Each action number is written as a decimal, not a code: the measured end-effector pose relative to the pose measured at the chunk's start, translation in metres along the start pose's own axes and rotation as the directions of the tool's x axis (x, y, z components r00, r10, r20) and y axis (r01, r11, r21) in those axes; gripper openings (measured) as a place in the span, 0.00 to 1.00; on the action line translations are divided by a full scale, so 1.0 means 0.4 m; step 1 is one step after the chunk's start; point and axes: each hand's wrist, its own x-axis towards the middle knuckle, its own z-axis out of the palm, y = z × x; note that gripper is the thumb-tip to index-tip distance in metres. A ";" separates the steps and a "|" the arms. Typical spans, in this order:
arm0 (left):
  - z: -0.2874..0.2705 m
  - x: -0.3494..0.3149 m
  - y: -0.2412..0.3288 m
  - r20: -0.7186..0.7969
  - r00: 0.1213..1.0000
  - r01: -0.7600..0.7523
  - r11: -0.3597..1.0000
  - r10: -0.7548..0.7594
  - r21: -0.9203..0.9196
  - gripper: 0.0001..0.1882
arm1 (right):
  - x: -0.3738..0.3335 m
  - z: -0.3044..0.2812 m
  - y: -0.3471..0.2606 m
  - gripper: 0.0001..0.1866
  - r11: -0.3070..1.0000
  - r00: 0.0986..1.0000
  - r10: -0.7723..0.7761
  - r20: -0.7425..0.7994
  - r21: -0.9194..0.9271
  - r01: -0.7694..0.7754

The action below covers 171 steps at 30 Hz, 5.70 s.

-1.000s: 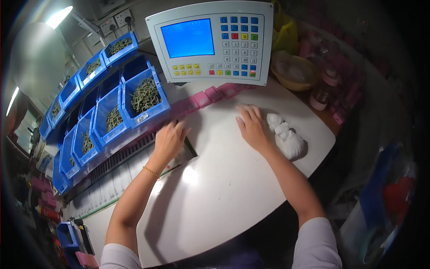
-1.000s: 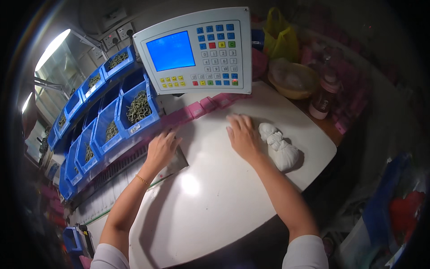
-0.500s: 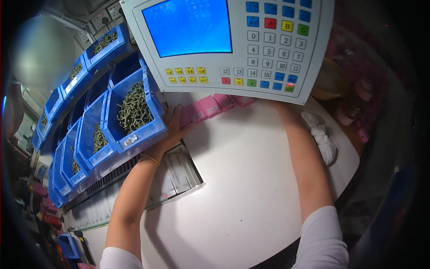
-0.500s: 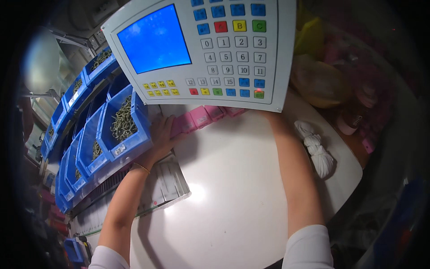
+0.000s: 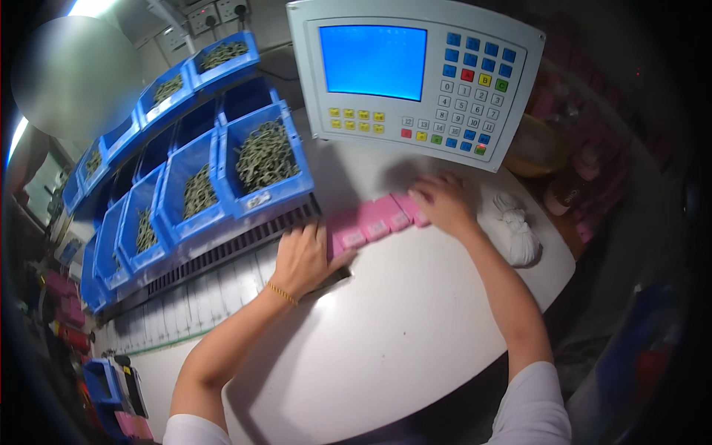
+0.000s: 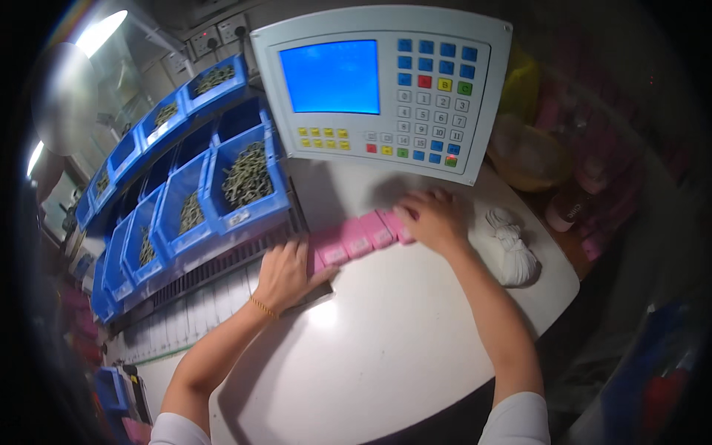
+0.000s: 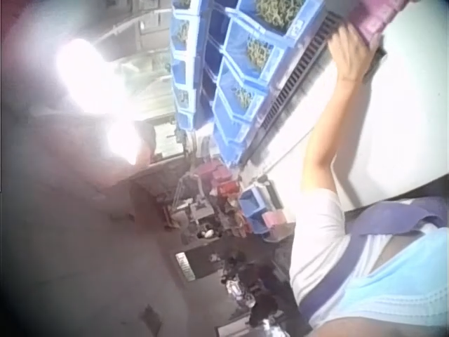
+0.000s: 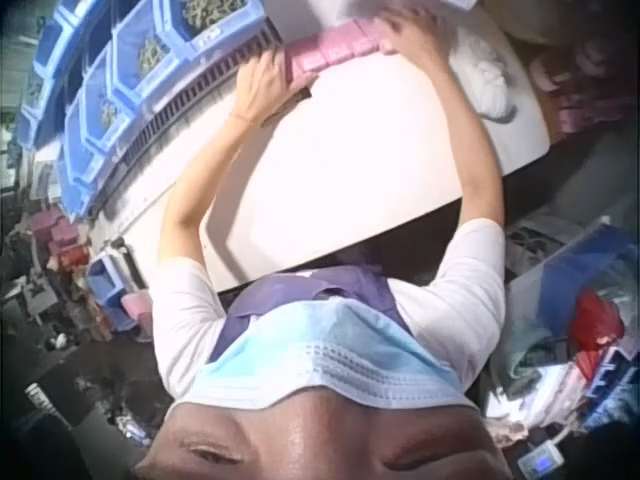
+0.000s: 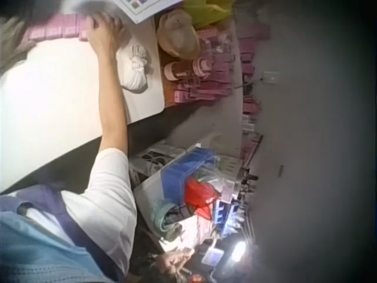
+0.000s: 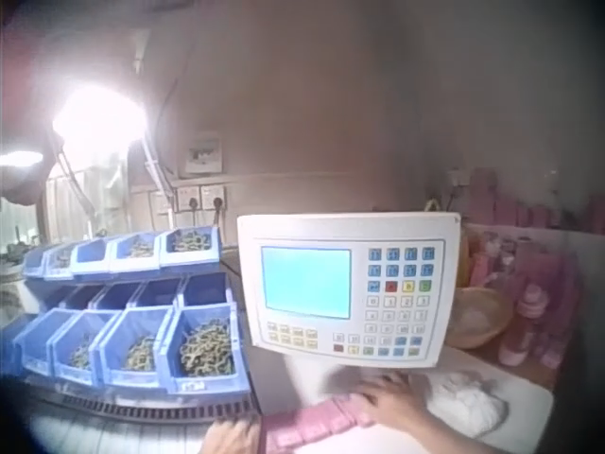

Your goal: The person is manually assembling metal clips by inserting small metal components into pink plastic housings at a workstation.

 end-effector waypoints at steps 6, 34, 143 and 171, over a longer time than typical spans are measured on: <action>-0.182 -0.363 0.030 0.045 0.997 0.055 0.998 -0.056 0.022 0.42 | -0.268 -0.102 -0.260 0.24 0.996 0.974 -0.075 0.216 0.072 0.061; -0.390 -0.993 -0.080 0.017 0.851 0.525 0.851 -0.525 0.023 0.41 | -0.323 -0.077 -0.180 0.32 0.866 0.960 0.262 0.104 -0.465 -0.186; -0.401 -0.897 0.156 0.077 0.779 0.454 0.475 -0.622 -0.754 0.27 | -0.679 -0.250 -0.954 0.22 0.456 0.838 -0.385 0.386 0.869 -0.191; -0.413 -0.937 0.131 0.144 0.597 0.492 0.218 -0.789 -0.843 0.22 | -0.675 -0.223 -0.913 0.30 0.694 0.913 -0.288 0.287 0.720 -0.007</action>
